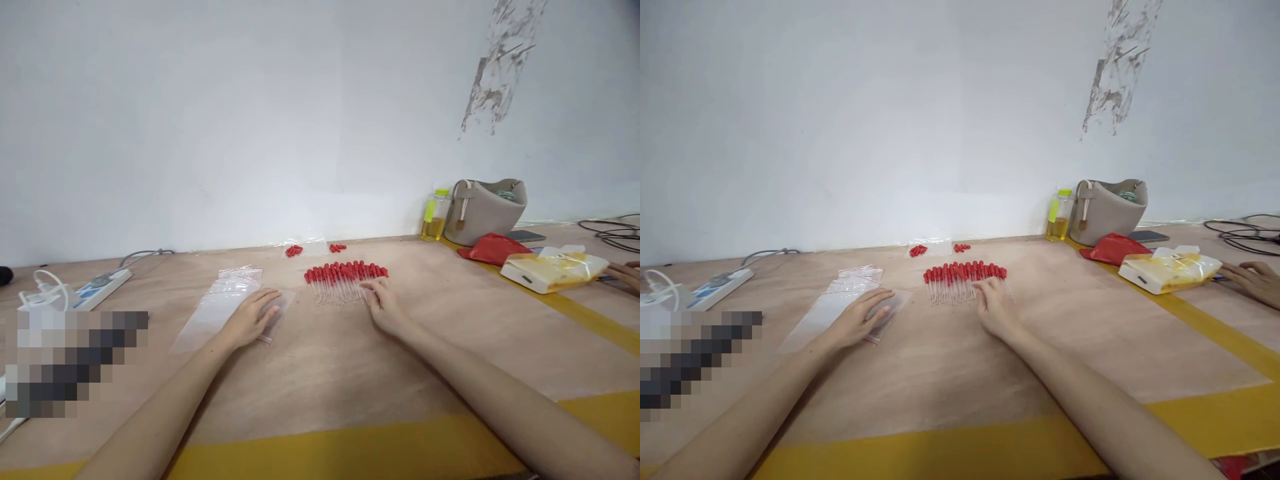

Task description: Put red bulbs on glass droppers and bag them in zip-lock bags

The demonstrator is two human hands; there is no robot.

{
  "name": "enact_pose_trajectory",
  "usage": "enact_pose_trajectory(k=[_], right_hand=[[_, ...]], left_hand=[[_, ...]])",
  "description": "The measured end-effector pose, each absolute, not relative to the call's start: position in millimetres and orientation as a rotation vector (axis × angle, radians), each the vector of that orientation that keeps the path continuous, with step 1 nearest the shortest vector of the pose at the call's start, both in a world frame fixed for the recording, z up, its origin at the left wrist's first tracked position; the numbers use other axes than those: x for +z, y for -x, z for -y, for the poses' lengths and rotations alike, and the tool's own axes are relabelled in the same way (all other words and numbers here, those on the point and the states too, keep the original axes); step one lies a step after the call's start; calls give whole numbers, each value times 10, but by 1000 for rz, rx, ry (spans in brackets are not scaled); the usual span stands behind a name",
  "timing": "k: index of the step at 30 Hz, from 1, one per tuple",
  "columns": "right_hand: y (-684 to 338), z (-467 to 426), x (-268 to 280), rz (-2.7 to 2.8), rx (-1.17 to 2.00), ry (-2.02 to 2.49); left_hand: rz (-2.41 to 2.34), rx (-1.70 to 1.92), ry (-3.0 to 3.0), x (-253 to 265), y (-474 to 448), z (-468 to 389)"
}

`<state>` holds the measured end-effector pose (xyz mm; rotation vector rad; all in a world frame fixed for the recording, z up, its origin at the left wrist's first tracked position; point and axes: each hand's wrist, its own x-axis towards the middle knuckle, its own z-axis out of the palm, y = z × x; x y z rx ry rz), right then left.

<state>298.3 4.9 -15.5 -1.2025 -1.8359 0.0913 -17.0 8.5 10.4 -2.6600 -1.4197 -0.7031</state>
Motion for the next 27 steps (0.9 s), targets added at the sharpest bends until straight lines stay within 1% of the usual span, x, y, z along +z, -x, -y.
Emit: enact_pose_trajectory(k=[3, 6, 12, 17, 19, 21, 24, 27], right_hand=[[-3140, -269, -183, 1610, 120, 1448], [-3207, -423, -160, 1543, 101, 1600], [-3061, -631, -105, 1569, 5, 1726], [-2936, -729, -128, 1593, 0, 1742], [-2916, -721, -138, 1623, -11, 1726], [-2904, -697, -147, 1655, -31, 1717], [-2898, -661, -157, 1688, -74, 1754], [-2912, -630, -150, 1700, -121, 1774]], left_hand=[[1542, -508, 2682, 19, 214, -160], [1695, -385, 2661, -66, 62, -115], [2021, -343, 2499, -120, -315, 110], [2290, -330, 2509, 11, -288, 144], [2243, -306, 2497, 76, -184, 122], [2068, -288, 2522, 136, -63, 102], [1795, -224, 2745, 210, 98, 85], [1679, -118, 2937, 243, 178, 82]])
